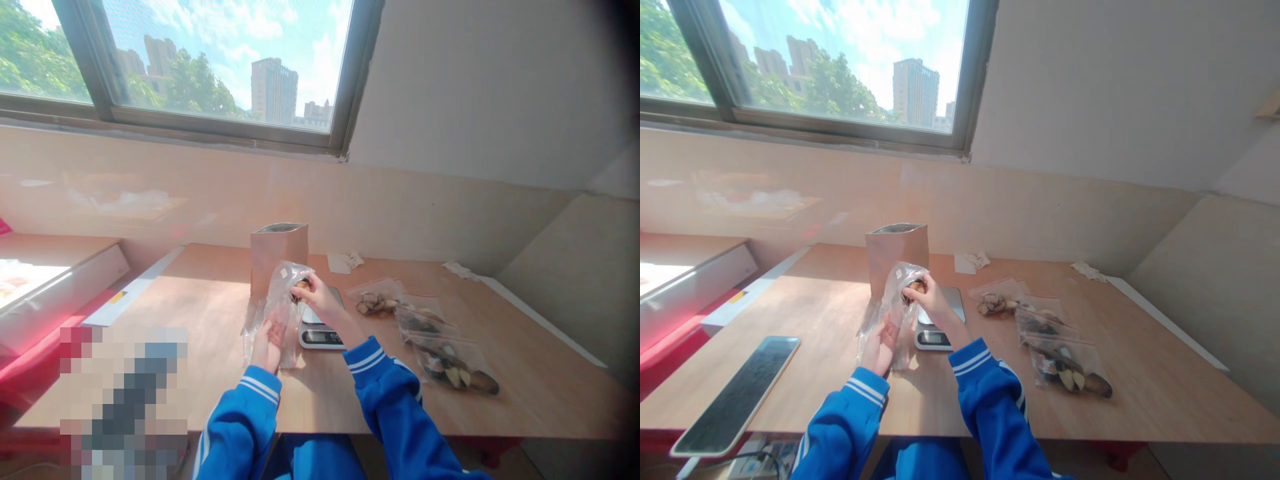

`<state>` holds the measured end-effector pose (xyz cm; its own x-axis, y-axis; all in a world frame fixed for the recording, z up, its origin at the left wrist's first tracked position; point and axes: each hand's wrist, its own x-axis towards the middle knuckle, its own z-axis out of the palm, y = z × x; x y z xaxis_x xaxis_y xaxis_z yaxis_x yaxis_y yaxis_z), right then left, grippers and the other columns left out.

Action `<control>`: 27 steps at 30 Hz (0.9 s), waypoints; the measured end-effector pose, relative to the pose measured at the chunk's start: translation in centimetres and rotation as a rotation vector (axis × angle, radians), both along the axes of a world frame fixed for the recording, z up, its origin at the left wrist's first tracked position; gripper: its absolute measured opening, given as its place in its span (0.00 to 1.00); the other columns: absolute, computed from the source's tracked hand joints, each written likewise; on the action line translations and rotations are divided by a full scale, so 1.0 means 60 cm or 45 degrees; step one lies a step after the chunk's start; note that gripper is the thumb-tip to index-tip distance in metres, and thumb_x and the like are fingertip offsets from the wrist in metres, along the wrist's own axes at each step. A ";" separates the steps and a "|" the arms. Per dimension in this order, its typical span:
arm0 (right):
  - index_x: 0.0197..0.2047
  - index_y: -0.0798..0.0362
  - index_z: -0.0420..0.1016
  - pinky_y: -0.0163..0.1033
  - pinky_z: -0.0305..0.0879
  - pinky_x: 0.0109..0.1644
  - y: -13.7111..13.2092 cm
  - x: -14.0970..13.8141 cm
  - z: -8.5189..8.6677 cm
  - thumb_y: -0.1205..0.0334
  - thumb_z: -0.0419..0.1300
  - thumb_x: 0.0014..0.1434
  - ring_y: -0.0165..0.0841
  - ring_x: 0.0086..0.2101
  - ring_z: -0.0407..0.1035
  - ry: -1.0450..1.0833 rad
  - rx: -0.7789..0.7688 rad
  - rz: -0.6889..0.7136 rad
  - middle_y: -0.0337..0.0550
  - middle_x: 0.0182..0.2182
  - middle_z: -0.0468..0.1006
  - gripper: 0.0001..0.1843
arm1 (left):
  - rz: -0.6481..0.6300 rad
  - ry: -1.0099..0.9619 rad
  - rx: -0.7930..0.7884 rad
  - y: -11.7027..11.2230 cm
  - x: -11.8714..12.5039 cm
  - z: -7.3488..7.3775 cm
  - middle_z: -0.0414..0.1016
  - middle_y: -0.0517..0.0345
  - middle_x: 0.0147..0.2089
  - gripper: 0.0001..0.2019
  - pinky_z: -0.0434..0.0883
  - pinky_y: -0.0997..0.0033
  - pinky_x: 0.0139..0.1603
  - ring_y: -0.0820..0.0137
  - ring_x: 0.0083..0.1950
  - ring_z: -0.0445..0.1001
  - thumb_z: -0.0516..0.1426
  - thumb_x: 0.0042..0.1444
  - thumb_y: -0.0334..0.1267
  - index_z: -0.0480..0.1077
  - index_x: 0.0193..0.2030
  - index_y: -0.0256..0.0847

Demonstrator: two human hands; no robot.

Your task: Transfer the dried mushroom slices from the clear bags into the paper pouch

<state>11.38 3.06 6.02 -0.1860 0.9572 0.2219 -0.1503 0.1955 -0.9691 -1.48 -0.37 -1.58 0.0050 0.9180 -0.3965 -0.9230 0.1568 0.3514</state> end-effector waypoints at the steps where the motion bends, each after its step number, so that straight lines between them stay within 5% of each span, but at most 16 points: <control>1: 0.37 0.52 0.67 0.36 0.63 0.35 0.001 0.002 0.002 0.57 0.67 0.46 0.30 0.30 0.65 0.039 -0.029 0.028 0.35 0.29 0.70 0.16 | 0.003 0.015 0.001 -0.001 0.000 0.002 0.78 0.43 0.48 0.09 0.75 0.75 0.48 0.68 0.47 0.79 0.52 0.59 0.23 0.71 0.42 0.31; 7: 0.37 0.52 0.71 0.35 0.64 0.39 -0.007 0.042 0.033 0.60 0.69 0.45 0.30 0.36 0.68 0.000 -0.378 0.418 0.39 0.35 0.73 0.16 | 0.004 0.020 0.054 -0.010 -0.001 0.022 0.80 0.45 0.45 0.12 0.75 0.72 0.51 0.68 0.46 0.79 0.50 0.62 0.27 0.70 0.50 0.29; 11: 0.43 0.52 0.71 0.34 0.63 0.36 -0.017 0.082 0.067 0.61 0.69 0.45 0.29 0.32 0.67 -0.105 -0.411 0.432 0.38 0.33 0.73 0.21 | -0.024 0.036 0.028 -0.011 -0.004 0.019 0.80 0.45 0.45 0.13 0.76 0.72 0.49 0.69 0.45 0.80 0.49 0.63 0.28 0.70 0.51 0.31; 16: 0.45 0.51 0.68 0.34 0.65 0.41 0.026 0.082 0.132 0.59 0.65 0.50 0.28 0.37 0.68 0.053 -0.004 0.183 0.38 0.37 0.73 0.19 | -0.025 0.081 0.002 -0.006 -0.006 0.006 0.78 0.42 0.50 0.11 0.75 0.74 0.50 0.68 0.48 0.79 0.50 0.63 0.28 0.69 0.50 0.30; 21: 0.50 0.49 0.59 0.36 0.67 0.42 0.125 0.003 0.188 0.58 0.59 0.55 0.30 0.38 0.67 0.015 0.425 -0.275 0.38 0.36 0.69 0.20 | -0.023 0.114 -0.007 -0.006 -0.005 0.006 0.74 0.40 0.55 0.09 0.75 0.75 0.51 0.67 0.52 0.77 0.51 0.62 0.27 0.69 0.46 0.30; 24: 0.49 0.50 0.59 0.38 0.66 0.48 0.166 -0.043 0.186 0.63 0.58 0.56 0.32 0.43 0.66 -0.235 0.668 -0.504 0.43 0.43 0.67 0.18 | 0.006 0.140 -0.032 -0.006 -0.004 0.006 0.73 0.41 0.56 0.06 0.75 0.79 0.48 0.69 0.52 0.77 0.50 0.62 0.27 0.68 0.43 0.33; 27: 0.48 0.52 0.62 0.38 0.64 0.51 0.183 -0.068 0.161 0.68 0.57 0.55 0.31 0.43 0.65 -0.476 0.843 -0.492 0.46 0.47 0.63 0.16 | 0.028 0.151 -0.058 -0.005 -0.004 0.000 0.74 0.43 0.55 0.06 0.75 0.81 0.45 0.71 0.50 0.78 0.49 0.63 0.27 0.66 0.41 0.36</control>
